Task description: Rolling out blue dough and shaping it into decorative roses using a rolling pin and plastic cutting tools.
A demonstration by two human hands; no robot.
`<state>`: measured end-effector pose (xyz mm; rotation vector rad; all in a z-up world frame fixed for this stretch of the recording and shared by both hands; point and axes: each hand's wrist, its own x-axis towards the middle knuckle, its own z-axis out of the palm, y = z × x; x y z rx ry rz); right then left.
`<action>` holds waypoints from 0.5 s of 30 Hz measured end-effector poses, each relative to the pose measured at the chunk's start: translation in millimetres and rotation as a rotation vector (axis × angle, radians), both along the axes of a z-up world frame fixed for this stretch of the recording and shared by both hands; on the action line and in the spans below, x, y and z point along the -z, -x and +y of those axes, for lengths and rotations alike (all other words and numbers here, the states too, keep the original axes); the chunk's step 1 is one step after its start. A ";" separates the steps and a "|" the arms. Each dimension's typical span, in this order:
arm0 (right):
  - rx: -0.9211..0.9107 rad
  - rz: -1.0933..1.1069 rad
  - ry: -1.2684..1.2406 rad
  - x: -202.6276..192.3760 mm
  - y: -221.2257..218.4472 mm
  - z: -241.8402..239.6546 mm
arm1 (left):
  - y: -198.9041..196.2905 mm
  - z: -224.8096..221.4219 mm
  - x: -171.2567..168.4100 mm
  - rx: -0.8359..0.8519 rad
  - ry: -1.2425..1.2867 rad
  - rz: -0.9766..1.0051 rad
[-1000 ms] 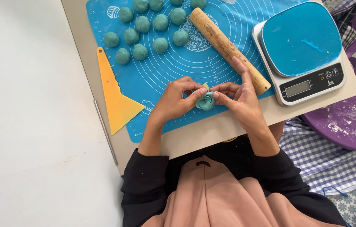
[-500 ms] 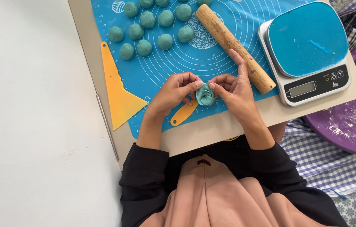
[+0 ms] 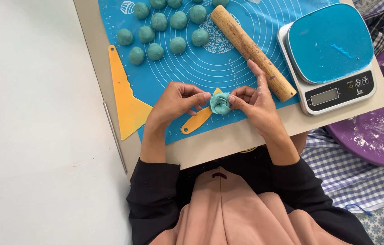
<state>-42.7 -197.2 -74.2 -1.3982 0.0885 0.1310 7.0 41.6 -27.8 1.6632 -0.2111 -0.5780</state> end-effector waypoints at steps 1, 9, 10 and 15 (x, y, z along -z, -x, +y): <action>0.000 -0.001 0.000 -1.3 0.0 0.8 | 0.0 -0.6 -0.1 0.000 0.000 -0.001; -0.006 -0.017 0.012 -3.9 0.6 5.0 | -1.8 -1.7 11.7 0.007 0.058 0.013; -0.009 -0.017 0.012 -2.9 0.3 4.6 | -1.7 -1.0 11.5 0.004 0.059 0.013; -0.009 -0.020 0.008 -0.4 0.0 4.0 | -1.4 1.3 12.5 -0.026 0.107 0.133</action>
